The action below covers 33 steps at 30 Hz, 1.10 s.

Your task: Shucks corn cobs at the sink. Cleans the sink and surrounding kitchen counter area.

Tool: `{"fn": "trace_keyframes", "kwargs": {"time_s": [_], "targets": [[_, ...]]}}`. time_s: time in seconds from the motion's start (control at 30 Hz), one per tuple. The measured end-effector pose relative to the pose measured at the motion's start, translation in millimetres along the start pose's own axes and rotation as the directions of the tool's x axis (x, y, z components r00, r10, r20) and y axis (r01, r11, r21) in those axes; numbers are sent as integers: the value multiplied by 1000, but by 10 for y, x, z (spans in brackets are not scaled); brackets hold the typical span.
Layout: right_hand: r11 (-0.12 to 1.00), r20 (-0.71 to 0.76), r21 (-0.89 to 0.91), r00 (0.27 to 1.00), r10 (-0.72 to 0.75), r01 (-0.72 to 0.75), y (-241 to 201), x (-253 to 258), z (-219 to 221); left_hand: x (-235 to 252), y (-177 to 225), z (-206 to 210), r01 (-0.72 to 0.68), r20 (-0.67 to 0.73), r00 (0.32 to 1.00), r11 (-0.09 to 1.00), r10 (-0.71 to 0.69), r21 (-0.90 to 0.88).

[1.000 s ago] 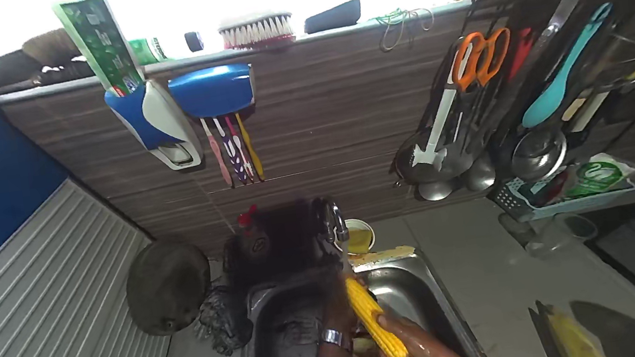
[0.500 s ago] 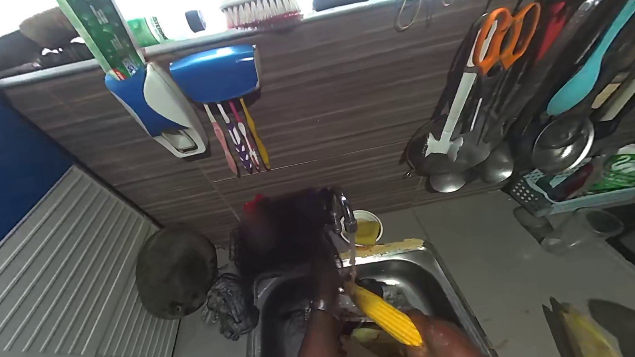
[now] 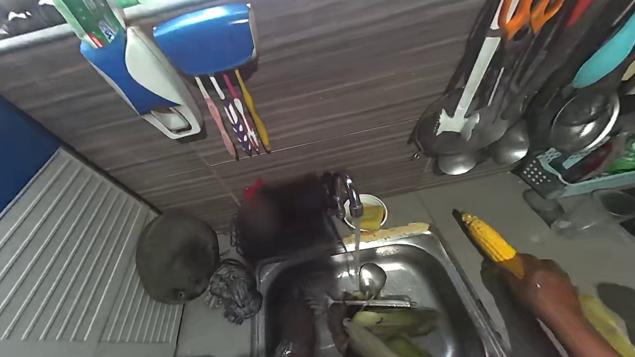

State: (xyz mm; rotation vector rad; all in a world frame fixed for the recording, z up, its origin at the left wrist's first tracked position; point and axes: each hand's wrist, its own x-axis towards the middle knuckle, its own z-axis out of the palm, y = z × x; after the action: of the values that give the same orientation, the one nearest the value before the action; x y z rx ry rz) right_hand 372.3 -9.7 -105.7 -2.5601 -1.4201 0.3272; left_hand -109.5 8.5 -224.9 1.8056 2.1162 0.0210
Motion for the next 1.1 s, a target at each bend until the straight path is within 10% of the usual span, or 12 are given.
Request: {"fn": "trace_keyframes", "kwargs": {"time_s": [0.17,0.27,0.37,0.7,0.9,1.1], "targets": [[976,-178,100,969,-171,191,-427,-356,-108,5,-123,-38,-19,66,997,997,24,-81],[892,176,307,901,-396,332,-1042,-898,67,-40,-146,-37,8,75,997,996,-2,-84],[880,623,283,625,-471,381,-1454,-1348,563,-68,-151,18,58,45,998,991,-53,-120],[863,767,154,492,-412,482,-1138,-1300,1129,-326,334,-452,-109,-28,994,857,110,-504],[879,592,441,678,-436,180,-828,-1034,515,103,750,-176,-244,221,903,862,369,-445],[807,480,589,820,-313,-37,-511,-1026,109,365,1143,-74,-201,510,824,969,246,-143]]}}
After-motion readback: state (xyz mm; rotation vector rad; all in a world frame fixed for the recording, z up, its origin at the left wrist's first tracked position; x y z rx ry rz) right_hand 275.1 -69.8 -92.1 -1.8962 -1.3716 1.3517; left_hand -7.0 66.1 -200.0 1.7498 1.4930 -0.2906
